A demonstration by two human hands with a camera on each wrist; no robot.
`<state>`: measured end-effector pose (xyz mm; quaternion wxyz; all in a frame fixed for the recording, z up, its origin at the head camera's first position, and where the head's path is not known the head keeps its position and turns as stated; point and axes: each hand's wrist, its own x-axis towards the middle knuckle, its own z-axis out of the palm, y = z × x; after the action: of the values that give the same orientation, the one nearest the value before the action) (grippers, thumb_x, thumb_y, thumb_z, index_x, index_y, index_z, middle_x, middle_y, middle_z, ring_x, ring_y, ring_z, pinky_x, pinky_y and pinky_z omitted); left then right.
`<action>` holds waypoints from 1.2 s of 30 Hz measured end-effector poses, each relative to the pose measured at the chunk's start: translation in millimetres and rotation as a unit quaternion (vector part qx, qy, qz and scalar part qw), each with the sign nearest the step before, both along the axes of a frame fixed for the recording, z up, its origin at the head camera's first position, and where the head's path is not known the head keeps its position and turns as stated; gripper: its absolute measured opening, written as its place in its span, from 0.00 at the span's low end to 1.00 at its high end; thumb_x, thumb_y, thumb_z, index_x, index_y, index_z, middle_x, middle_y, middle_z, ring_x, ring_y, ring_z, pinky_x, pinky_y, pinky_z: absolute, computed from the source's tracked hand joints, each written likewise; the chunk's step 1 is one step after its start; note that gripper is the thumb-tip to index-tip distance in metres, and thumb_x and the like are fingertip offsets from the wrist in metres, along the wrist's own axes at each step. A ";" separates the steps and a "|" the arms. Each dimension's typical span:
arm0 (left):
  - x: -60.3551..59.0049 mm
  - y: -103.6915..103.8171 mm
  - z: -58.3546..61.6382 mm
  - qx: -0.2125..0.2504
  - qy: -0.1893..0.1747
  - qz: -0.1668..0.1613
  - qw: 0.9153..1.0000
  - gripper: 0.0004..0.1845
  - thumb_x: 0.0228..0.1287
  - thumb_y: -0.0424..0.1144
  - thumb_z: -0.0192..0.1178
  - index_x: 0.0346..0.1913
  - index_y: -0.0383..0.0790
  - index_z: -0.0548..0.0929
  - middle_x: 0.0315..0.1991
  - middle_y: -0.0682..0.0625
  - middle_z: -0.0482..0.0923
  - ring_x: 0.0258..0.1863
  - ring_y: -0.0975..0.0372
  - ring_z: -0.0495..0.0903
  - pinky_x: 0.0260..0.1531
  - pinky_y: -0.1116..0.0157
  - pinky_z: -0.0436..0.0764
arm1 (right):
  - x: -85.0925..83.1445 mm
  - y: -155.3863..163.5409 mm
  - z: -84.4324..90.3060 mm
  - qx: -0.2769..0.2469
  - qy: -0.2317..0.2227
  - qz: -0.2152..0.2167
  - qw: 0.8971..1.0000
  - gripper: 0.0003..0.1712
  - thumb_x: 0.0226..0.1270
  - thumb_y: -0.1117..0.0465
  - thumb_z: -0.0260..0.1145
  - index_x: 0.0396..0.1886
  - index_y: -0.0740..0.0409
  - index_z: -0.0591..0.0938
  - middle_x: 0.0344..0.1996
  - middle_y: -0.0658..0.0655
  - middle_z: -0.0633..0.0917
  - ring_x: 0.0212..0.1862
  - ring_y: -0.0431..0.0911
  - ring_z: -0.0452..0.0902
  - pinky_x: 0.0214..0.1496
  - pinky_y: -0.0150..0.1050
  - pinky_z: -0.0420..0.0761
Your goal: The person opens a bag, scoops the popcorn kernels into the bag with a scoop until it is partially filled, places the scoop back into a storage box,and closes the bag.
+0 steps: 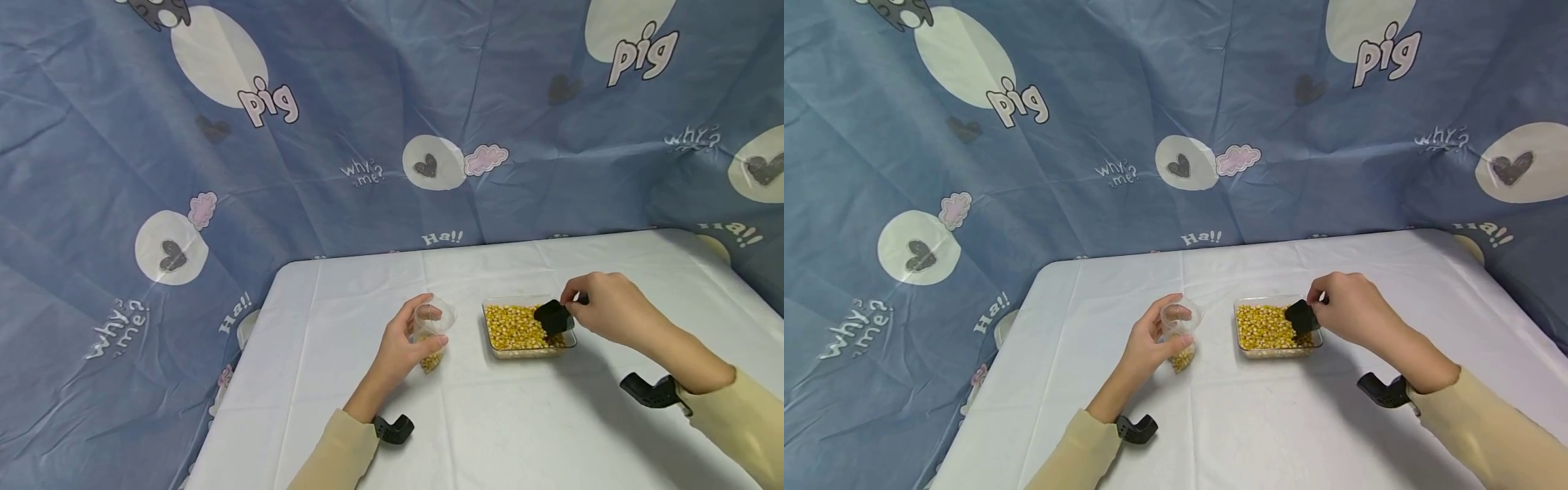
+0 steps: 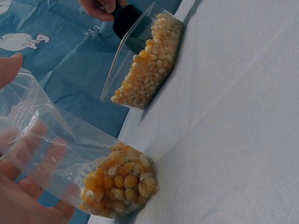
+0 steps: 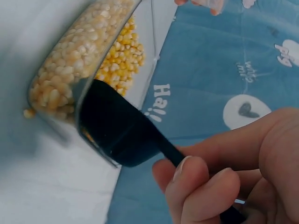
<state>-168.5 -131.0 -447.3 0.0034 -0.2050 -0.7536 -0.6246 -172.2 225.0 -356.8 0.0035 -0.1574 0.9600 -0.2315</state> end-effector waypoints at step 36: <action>-1.6 -1.0 -2.5 0.007 -0.008 -0.008 1.000 0.40 0.62 0.38 0.72 0.75 0.49 0.64 0.58 0.44 0.79 0.63 0.57 0.74 0.67 0.48 0.65 | -0.5 38.7 -76.9 -0.327 -0.182 -0.033 0.927 0.18 0.78 0.56 0.61 0.55 0.67 0.78 0.31 0.64 0.80 0.26 0.48 0.73 0.26 0.43 0.75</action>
<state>-170.1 -131.9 -449.8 -0.0060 -0.2061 -0.7476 -0.6313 -172.7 263.7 -433.7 0.1193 -0.0730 0.8186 -0.5570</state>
